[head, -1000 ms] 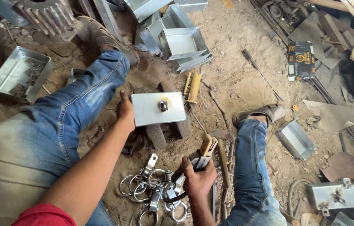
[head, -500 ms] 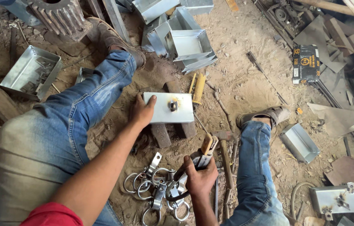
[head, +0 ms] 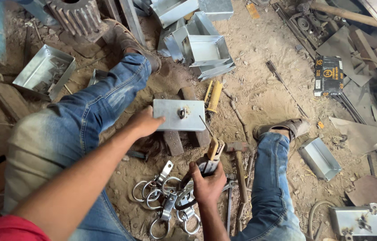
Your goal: The person hammers metal components into a box frame and then welds the joints using an electrode holder. They handle various metal panels and tools while sitting on the workshop floor.
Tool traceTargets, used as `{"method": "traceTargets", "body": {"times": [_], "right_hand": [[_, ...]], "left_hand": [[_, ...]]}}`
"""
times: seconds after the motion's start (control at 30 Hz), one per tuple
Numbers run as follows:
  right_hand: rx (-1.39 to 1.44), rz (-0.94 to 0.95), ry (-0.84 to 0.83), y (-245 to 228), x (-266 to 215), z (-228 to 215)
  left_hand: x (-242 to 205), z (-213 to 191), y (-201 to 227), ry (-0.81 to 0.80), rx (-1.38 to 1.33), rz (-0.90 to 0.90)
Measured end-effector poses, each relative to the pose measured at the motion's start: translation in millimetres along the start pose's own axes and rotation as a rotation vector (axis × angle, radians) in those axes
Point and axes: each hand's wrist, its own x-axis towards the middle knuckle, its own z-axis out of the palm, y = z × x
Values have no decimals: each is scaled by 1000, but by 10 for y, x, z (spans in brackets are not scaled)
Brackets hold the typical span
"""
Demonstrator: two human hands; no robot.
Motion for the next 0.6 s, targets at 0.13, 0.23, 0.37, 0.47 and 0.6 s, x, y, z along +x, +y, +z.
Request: {"method": "traceTargets", "body": {"times": [0.13, 0.23, 0.37, 0.47, 0.6], "right_hand": [[96, -119, -1, -47, -33, -5], [28, -27, -16, -75, -19, 16], [64, -67, 3, -151, -29, 115], [-19, -49, -5, -203, -38, 169], [-125, -100, -27, -283, -56, 213]], "left_hand": [[-556, -282, 280, -208, 363, 110], [-1000, -406, 374, -301, 269, 165], [-1317, -128, 297, -458, 61, 256], [-1310, 103, 179, -531, 196, 446], [-1242, 281, 137, -535, 242, 484]]}}
